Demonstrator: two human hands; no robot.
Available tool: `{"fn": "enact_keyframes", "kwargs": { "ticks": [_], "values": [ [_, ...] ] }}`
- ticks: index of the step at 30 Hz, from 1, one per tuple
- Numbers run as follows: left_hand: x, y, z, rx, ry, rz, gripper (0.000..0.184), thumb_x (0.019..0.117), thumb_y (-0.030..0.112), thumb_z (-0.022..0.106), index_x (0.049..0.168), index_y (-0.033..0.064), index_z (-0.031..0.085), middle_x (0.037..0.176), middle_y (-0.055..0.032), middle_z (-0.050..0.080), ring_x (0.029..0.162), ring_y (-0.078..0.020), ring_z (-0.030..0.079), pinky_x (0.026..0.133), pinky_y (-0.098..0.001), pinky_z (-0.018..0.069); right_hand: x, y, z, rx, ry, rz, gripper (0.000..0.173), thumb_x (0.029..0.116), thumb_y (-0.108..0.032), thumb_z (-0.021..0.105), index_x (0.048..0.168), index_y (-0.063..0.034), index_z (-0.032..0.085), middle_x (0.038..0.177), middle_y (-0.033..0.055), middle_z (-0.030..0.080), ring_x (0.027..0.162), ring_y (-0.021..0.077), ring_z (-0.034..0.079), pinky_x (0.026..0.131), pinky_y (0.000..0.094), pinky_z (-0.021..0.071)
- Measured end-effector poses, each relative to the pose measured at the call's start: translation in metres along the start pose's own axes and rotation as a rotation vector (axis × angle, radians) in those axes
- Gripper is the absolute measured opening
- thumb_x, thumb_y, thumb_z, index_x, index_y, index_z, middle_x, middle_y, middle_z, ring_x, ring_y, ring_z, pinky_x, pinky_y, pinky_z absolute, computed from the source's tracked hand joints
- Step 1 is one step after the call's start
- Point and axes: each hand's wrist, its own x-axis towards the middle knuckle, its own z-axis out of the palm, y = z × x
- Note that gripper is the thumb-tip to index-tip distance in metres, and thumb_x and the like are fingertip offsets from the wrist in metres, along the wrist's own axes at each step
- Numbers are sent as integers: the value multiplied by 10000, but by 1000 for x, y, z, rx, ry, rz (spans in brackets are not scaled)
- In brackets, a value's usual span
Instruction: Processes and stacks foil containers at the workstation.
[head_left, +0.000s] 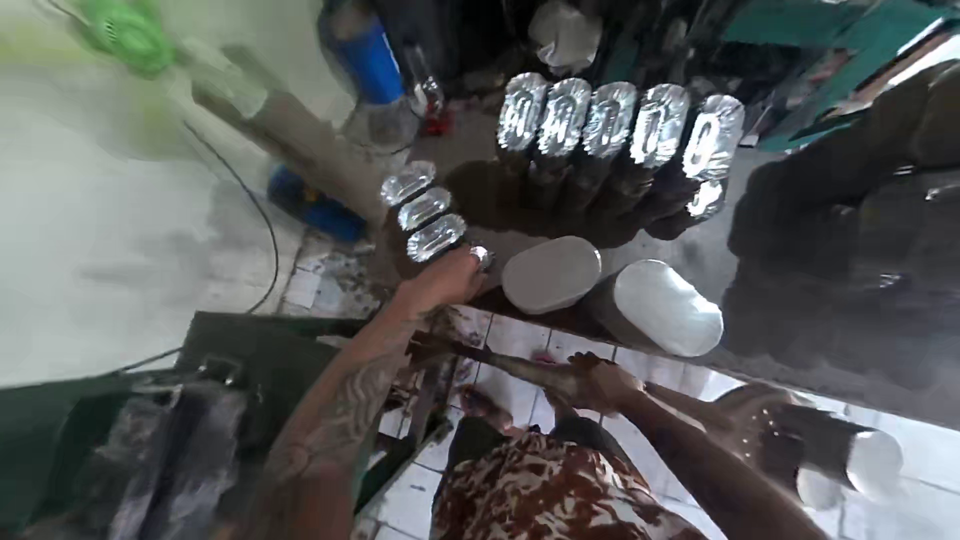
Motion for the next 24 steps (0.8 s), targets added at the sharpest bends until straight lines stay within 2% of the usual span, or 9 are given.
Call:
{"fn": "enact_keyframes", "kwargs": {
  "ticks": [4, 7, 12, 15, 18, 20, 21, 23, 24],
  "values": [
    [36, -30, 9, 5, -132, 10, 332, 927, 365, 749, 1083, 72, 735, 1170, -182, 662, 1074, -336, 657, 962, -560, 535, 2, 6, -6, 79, -68, 15, 1014, 766, -723, 721, 1564, -176, 418, 1613, 123, 404, 1463, 364, 407, 1122, 627, 401],
    [36, -41, 17, -47, -184, 9, 337, 973, 329, 693, 1195, 77, 718, 1272, -179, 644, 1168, -321, 635, 1030, -553, 504, 12, 15, -1, 94, -68, -7, 914, 788, -685, 719, 1516, -182, 490, 1604, 126, 418, 1490, 372, 360, 1150, 639, 354],
    [30, -33, 22, 46, -172, 80, 295, 991, 326, 647, 1048, 49, 731, 1121, -188, 684, 1068, -353, 662, 948, -579, 531, 0, -18, 2, 162, 60, 10, 920, 827, -646, 708, 1540, -125, 450, 1570, 141, 463, 1467, 347, 402, 1230, 593, 233],
    [5, -34, 4, 9, -3, -5, 511, 965, 517, 636, 1081, 29, 732, 1260, -254, 635, 1169, -431, 613, 997, -629, 484, -10, -119, -45, 658, 183, -100, 625, 998, -412, 632, 1482, -36, 506, 1468, 220, 541, 1362, 335, 527, 1162, 508, 409],
    [-18, -78, -14, -478, 439, -224, 687, 946, 433, 710, 1399, -55, 537, 1430, -319, 507, 1351, -446, 490, 1130, -613, 394, 15, -232, -100, 1352, 369, -43, 739, 980, -382, 664, 1550, -1, 389, 1517, 225, 478, 1334, 285, 547, 1104, 440, 484],
    [-2, -119, 13, -757, 726, -275, 986, 839, 334, 830, 1557, -50, 274, 1546, -307, 381, 1445, -377, 404, 1194, -516, 357, 50, -275, -127, 1565, 586, 180, 649, 999, -390, 643, 1504, -33, 445, 1304, 189, 620, 1083, 236, 641, 914, 421, 549],
    [6, -130, 30, -944, 776, -279, 1134, 793, 246, 871, 1602, -20, 123, 1614, -279, 279, 1489, -329, 344, 1218, -462, 337, 68, -287, -137, 1597, 660, 295, 625, 995, -417, 645, 1442, -7, 494, 1290, 222, 613, 1109, 284, 615, 929, 473, 525],
    [11, -140, 65, -1240, 767, -273, 1264, 763, 72, 840, 1629, 101, -80, 1689, -200, 113, 1527, -291, 270, 1212, -466, 347, 93, -293, -146, 1653, 682, 361, 817, 1012, -387, 625, 1623, -57, 195, 1615, 272, 282, 1454, 396, 349, 1144, 587, 358],
    [5, -139, 75, -1307, 712, -270, 1244, 784, -3, 786, 1634, 160, -108, 1701, -168, 98, 1511, -300, 301, 1171, -504, 390, 101, -293, -149, 1653, 683, 363, 839, 1030, -333, 601, 1654, -118, 82, 1659, 259, 189, 1492, 402, 287, 1163, 595, 325]
  ]
}}
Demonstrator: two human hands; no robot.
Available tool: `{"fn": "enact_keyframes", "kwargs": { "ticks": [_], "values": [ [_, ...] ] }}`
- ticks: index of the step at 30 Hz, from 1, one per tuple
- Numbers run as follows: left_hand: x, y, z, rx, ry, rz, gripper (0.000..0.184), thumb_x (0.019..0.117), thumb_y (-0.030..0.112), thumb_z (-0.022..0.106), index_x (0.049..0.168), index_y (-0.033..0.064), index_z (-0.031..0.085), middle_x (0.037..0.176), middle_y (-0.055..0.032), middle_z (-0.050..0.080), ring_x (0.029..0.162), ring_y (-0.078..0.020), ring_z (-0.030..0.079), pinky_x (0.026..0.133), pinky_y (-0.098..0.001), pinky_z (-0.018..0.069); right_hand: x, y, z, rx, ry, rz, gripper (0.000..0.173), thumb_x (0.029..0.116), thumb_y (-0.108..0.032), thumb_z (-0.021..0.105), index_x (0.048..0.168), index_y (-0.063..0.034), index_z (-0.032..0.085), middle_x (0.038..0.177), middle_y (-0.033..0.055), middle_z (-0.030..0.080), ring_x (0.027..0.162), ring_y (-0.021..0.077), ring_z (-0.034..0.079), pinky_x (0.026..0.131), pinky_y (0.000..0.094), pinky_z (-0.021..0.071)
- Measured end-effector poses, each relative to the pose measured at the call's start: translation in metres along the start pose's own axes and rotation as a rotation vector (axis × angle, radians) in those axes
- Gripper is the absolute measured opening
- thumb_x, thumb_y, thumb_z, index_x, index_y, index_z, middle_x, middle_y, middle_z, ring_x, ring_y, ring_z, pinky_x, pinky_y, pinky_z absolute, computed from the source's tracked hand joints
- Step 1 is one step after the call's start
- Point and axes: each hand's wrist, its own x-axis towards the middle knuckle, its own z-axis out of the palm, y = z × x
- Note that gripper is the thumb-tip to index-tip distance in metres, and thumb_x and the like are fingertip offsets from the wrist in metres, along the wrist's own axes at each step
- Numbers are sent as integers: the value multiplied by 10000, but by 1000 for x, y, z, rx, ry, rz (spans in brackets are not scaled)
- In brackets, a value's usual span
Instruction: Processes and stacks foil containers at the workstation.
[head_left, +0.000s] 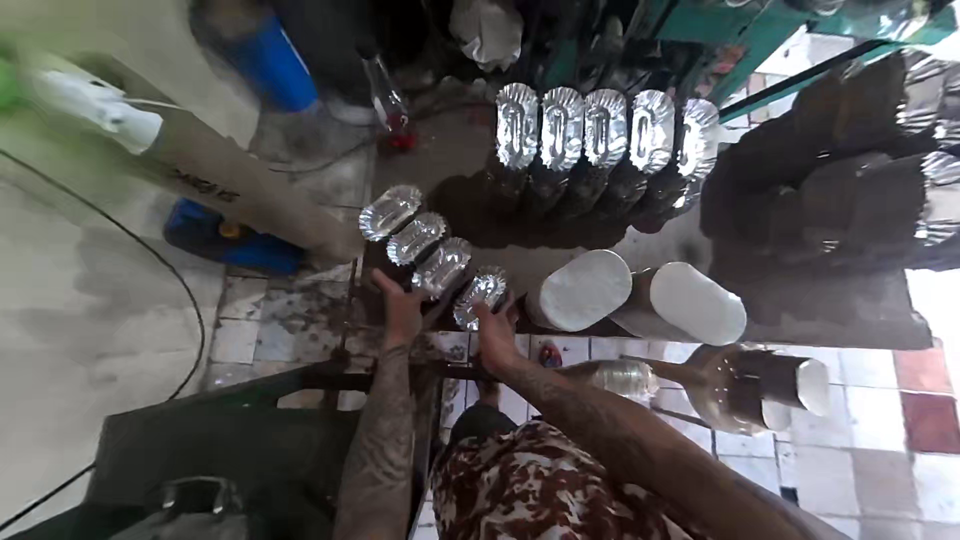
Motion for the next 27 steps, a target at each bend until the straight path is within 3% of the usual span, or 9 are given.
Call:
{"fn": "enact_keyframes", "kwargs": {
  "ticks": [1, 3, 5, 7, 10, 14, 17, 21, 27],
  "values": [
    [-11, -5, -3, 14, -62, -70, 1200, 827, -10, 739, 1638, 206, -118, 1707, -149, 99, 1484, -303, 349, 1130, -522, 427, 3, 0, 1, -29, 4, -5, 778, 1049, -270, 559, 1654, -126, 91, 1645, 256, 236, 1481, 387, 322, 1161, 581, 341],
    [-33, 2, -5, 74, -178, -236, 1093, 868, -16, 667, 1650, 238, -53, 1661, -155, 248, 1297, -247, 551, 982, -457, 539, 0, 5, -8, -109, -39, -31, 534, 1081, -197, 463, 1557, 2, 328, 1507, 260, 457, 1372, 323, 476, 1127, 498, 411],
    [-48, 17, -6, 59, -280, -392, 892, 914, 2, 593, 1640, 183, 107, 1474, -161, 470, 1078, -196, 623, 845, -371, 562, 2, 13, -18, -101, -127, -31, 505, 1085, -180, 435, 1532, 36, 343, 1480, 247, 477, 1342, 286, 501, 1122, 446, 430],
    [-57, 15, -6, -18, -262, -452, 663, 989, 116, 593, 1576, 101, 285, 1347, -160, 575, 1069, -205, 640, 848, -375, 574, -4, 16, -20, -116, -153, -24, 484, 1083, -172, 450, 1508, 46, 375, 1420, 250, 526, 1266, 281, 551, 1073, 438, 467],
    [-77, 23, -16, -56, -155, -298, 526, 1039, 212, 553, 1496, 8, 392, 1279, -147, 618, 1088, -180, 647, 919, -382, 573, -23, 13, -14, -7, -208, -110, 593, 1043, -138, 495, 1584, -7, 293, 1488, 242, 490, 1299, 286, 557, 1065, 462, 488],
    [-113, 139, -16, 81, -151, 66, 567, 993, 280, 554, 1416, -54, 377, 1100, 24, 641, 947, 12, 654, 868, -223, 581, -80, -63, -39, 79, -352, -592, 587, 1008, -112, 514, 1540, 57, 331, 1477, 260, 461, 1329, 258, 526, 1114, 410, 467],
    [-88, 222, 41, 210, -246, 329, 395, 1010, 265, 530, 1328, 32, 506, 1021, 68, 664, 896, 37, 653, 820, -220, 586, -70, -152, -90, -49, -340, -875, 543, 1016, -99, 534, 1530, -35, 372, 1394, 148, 562, 1182, 164, 619, 984, 379, 553],
    [0, 265, 161, -112, -454, 312, 457, 1039, 125, 510, 1480, 87, 396, 1163, -24, 654, 977, -94, 675, 864, -322, 598, 11, -264, -148, 65, -221, -724, 423, 1011, -78, 537, 1423, -30, 452, 1054, 75, 649, 868, 127, 650, 790, 331, 581],
    [65, 223, 232, -17, -465, 65, 502, 1011, 97, 552, 1495, 90, 420, 1298, -125, 612, 1110, -207, 637, 916, -416, 565, 116, -287, -172, -216, -76, -496, 453, 892, -28, 633, 1340, -12, 574, 1184, 177, 652, 1034, 264, 643, 888, 481, 547]
  ]
}}
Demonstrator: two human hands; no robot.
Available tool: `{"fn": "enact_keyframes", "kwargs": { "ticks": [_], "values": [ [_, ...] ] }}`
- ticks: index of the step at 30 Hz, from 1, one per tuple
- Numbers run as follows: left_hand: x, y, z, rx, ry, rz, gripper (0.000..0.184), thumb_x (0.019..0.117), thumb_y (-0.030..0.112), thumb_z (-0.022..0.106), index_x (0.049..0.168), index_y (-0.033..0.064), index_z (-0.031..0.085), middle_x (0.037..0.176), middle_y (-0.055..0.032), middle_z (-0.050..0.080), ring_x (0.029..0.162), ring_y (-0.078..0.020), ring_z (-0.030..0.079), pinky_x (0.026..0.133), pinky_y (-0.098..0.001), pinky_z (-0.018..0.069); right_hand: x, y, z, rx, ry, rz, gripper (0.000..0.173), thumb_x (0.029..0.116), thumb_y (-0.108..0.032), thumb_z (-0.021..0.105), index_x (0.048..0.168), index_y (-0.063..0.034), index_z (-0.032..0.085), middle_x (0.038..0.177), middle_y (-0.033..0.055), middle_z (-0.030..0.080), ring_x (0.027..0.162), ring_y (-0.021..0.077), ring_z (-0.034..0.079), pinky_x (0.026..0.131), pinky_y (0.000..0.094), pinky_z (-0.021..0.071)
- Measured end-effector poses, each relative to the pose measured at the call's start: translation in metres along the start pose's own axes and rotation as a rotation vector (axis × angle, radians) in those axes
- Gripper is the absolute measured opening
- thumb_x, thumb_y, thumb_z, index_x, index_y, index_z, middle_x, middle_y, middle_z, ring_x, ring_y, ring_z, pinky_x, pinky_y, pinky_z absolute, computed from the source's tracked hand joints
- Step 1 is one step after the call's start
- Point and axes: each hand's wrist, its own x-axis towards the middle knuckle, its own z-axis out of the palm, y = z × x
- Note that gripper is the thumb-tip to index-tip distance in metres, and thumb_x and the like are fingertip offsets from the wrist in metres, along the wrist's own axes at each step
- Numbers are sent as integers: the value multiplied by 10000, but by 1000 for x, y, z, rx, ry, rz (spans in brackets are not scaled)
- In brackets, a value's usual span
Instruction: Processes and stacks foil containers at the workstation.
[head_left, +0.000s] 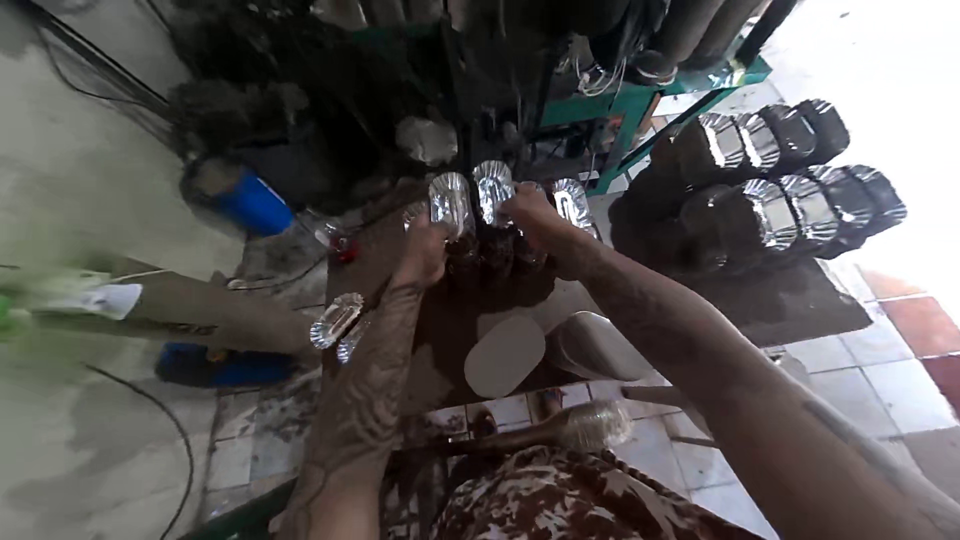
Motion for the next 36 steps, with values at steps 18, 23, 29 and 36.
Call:
{"fn": "enact_keyframes", "kwargs": {
  "ticks": [18, 23, 29, 36],
  "values": [
    [-36, 2, -15, -248, 107, 73, 776, 973, 147, 671, 1595, 147, 206, 1505, -128, 466, 1300, -252, 557, 998, -502, 548, -31, -7, -31, -532, -18, -144, 709, 943, -365, 725, 1509, -58, 426, 1449, 247, 513, 1265, 368, 583, 1006, 571, 533],
    [-75, 5, -185, 67, 324, 366, 557, 989, 186, 615, 1475, 69, 371, 1339, -49, 601, 1168, -103, 624, 988, -323, 554, -195, -5, 55, -168, -40, -499, 626, 1021, -293, 600, 1560, -103, 343, 1402, 97, 568, 1154, 127, 636, 930, 342, 580],
    [-41, -95, -288, 767, -3, -315, 646, 940, 143, 731, 1500, 20, 434, 1351, -312, 569, 1228, -454, 574, 1029, -641, 455, -154, 110, 282, 143, -67, 314, 1022, 939, -477, 696, 1628, 4, 114, 1660, 318, 140, 1541, 451, 182, 1241, 568, 245],
    [-135, -129, -248, 70, 308, -12, 160, 964, 114, 625, 1083, 7, 623, 827, -24, 672, 708, -94, 650, 679, -299, 589, -123, 109, 308, 301, 135, 74, 694, 1014, -171, 559, 1598, -1, 225, 1594, 290, 311, 1449, 396, 377, 1166, 532, 387]
  ]
}}
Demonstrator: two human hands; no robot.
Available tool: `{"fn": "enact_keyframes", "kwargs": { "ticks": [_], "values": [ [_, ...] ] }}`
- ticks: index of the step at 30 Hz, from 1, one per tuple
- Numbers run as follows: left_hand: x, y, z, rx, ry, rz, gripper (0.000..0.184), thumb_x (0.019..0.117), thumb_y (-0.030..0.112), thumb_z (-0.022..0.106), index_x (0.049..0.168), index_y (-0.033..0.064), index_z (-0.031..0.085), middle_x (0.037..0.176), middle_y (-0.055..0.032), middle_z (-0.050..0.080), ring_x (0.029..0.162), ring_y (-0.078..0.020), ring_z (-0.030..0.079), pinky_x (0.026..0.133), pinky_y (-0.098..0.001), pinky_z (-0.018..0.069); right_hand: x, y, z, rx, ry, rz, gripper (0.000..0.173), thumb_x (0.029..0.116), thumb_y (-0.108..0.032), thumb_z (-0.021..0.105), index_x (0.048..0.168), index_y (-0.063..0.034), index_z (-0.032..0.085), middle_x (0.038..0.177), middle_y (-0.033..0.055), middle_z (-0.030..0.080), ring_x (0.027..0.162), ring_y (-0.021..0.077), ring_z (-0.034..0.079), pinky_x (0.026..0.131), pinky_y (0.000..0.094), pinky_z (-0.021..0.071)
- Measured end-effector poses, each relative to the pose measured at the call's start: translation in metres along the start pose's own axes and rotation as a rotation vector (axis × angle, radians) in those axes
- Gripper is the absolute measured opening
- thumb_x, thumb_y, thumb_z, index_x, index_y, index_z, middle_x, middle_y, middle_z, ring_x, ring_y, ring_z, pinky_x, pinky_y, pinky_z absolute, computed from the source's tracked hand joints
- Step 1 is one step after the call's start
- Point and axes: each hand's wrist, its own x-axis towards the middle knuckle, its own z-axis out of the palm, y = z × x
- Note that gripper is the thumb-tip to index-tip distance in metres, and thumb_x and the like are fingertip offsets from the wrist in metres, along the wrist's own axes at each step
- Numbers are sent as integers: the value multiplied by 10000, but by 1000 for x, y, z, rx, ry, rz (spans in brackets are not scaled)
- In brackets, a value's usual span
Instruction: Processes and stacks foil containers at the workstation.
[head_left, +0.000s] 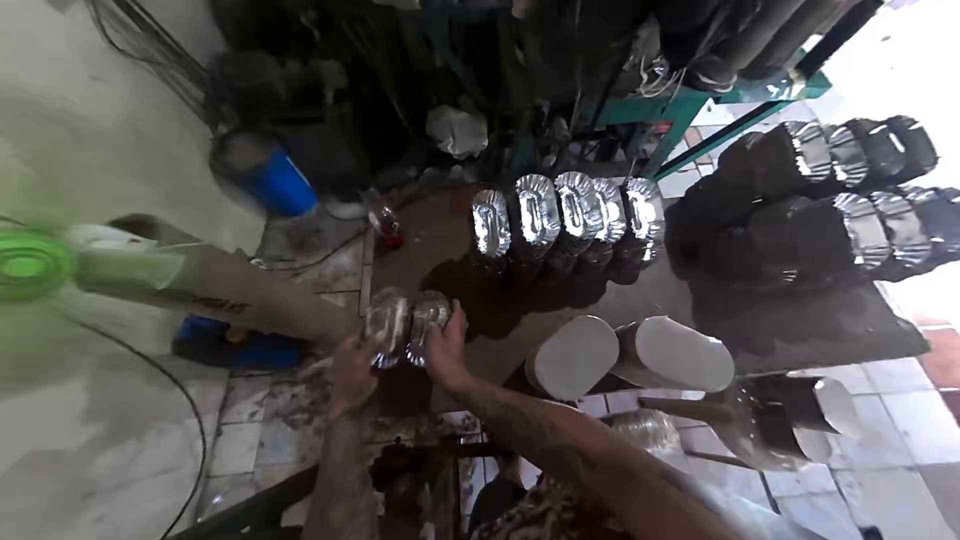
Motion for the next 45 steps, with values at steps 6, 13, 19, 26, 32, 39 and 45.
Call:
{"fn": "enact_keyframes", "kwargs": {
  "ticks": [6, 13, 19, 26, 32, 39, 45],
  "values": [
    [-83, 146, 84, -209, 41, 453, 222, 1012, 137, 549, 1232, 147, 524, 938, 145, 660, 830, 31, 663, 765, -189, 589, -48, -151, -91, 108, -96, -673, 474, 1031, -119, 526, 1477, 7, 424, 1261, 151, 614, 1026, 154, 660, 872, 360, 589],
    [-15, 190, 171, -362, -232, 339, 108, 1080, 171, 466, 1167, 173, 529, 932, 72, 673, 847, -71, 690, 776, -299, 622, 65, -279, -278, -87, 92, -654, 392, 1053, -132, 507, 1416, 15, 508, 1183, 127, 679, 1001, 165, 693, 891, 367, 600],
    [38, 145, 203, -216, -176, 11, 281, 1080, 223, 489, 1322, 80, 508, 1122, -59, 664, 996, -165, 683, 863, -393, 602, 142, -227, -317, -287, 51, -257, 314, 1034, -146, 508, 1300, -17, 615, 1135, 164, 675, 976, 236, 672, 854, 466, 576],
    [49, 129, 206, -26, -202, -69, 294, 1051, 193, 551, 1302, 40, 534, 1090, -76, 661, 949, -153, 678, 834, -361, 599, 158, -206, -297, -441, 92, -176, 330, 992, -140, 535, 1285, -25, 637, 1196, 212, 672, 1086, 327, 664, 917, 568, 548],
    [50, 129, 217, 75, -150, -112, 393, 1044, 228, 557, 1376, 28, 491, 1207, -141, 626, 1053, -211, 652, 896, -422, 579, 149, -191, -289, -572, 167, -140, 356, 988, -131, 548, 1312, 3, 606, 1204, 254, 658, 1121, 386, 649, 938, 605, 528],
    [55, 126, 211, 99, -101, -15, 403, 995, 320, 599, 1304, 61, 584, 1170, -108, 655, 1023, -203, 653, 857, -456, 578, 145, -207, -304, -659, 95, -165, 488, 944, -319, 671, 1313, -5, 612, 1233, 251, 652, 1169, 389, 630, 979, 606, 515],
    [-56, 95, 166, 238, 26, 335, 532, 1030, 269, 571, 1467, -2, 431, 1296, -63, 599, 1070, -22, 608, 943, -248, 531, 22, -188, -431, -451, 64, -492, 437, 1048, -296, 549, 1408, -50, 577, 1280, 139, 655, 1069, 199, 668, 909, 400, 579]
  ]
}}
